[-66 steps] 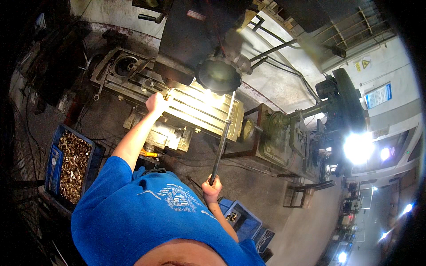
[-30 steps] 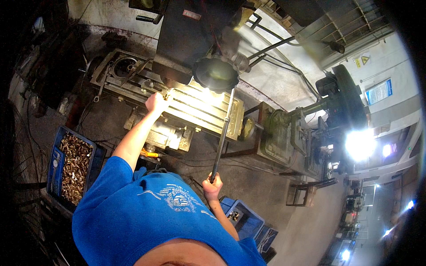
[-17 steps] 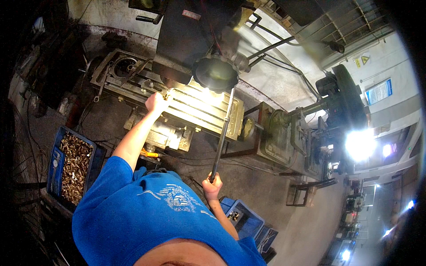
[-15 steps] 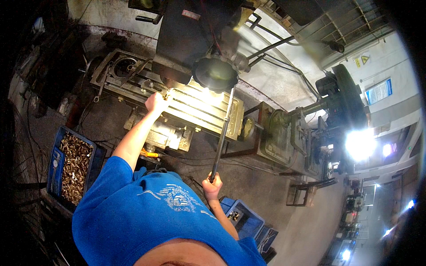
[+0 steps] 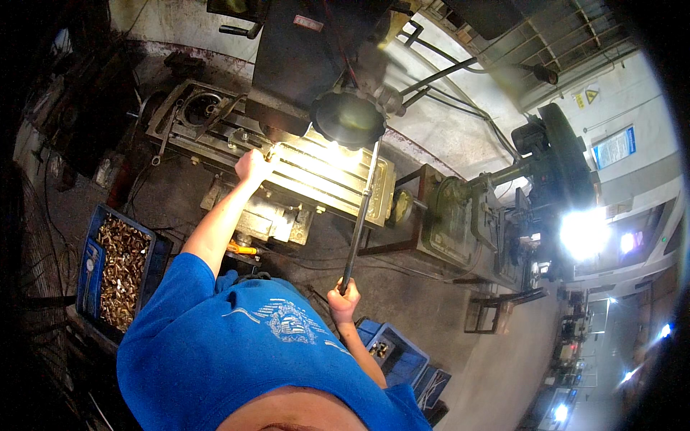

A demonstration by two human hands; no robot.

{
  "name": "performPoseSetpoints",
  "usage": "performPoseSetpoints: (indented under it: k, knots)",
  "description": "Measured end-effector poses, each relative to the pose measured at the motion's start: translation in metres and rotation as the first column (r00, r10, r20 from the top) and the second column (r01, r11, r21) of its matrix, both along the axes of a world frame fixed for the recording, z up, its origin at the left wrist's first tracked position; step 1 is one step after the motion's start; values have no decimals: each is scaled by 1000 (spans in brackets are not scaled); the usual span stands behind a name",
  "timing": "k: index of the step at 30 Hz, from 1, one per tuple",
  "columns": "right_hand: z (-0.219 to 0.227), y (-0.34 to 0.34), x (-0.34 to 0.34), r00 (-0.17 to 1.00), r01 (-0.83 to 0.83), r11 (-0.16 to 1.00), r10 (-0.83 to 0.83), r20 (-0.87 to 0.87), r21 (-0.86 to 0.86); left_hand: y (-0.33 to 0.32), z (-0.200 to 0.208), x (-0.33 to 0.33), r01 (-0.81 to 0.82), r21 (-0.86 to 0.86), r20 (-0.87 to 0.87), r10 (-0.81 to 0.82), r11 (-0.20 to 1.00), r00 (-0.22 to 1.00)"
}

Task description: The person repeatedly loads small brass parts into a drill press, operates the lever to drill, and removes the finished parts. They place the drilled parts into a blue bin and occasionally use a dial caliper to measure a part.

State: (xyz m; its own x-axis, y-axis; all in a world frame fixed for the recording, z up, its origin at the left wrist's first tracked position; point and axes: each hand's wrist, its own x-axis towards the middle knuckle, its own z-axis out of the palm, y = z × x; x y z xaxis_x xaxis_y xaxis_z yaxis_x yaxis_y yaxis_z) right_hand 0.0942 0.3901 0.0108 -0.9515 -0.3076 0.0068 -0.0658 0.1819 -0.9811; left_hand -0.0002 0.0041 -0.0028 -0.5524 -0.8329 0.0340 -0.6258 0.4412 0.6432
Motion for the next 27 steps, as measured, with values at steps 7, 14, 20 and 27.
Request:
performPoseSetpoints:
  k: [7,14,20,27]
  knots:
    - [-4,1,-1,1000,4,1000,-4,3,-12,2,1,0,2,-21,-8,-2,1000,1000]
    - [-1,-2,-1,1000,21,1000,-21,19,13,0,-4,-2,-6,-26,-7,5,1000,1000]
    - [-2,-2,-1,1000,8,1000,-8,-3,6,0,0,0,9,-6,1,-9,1000,1000]
    - [-2,-4,-2,1000,12,1000,-12,-12,-11,1,4,0,11,12,31,-12,1000,999]
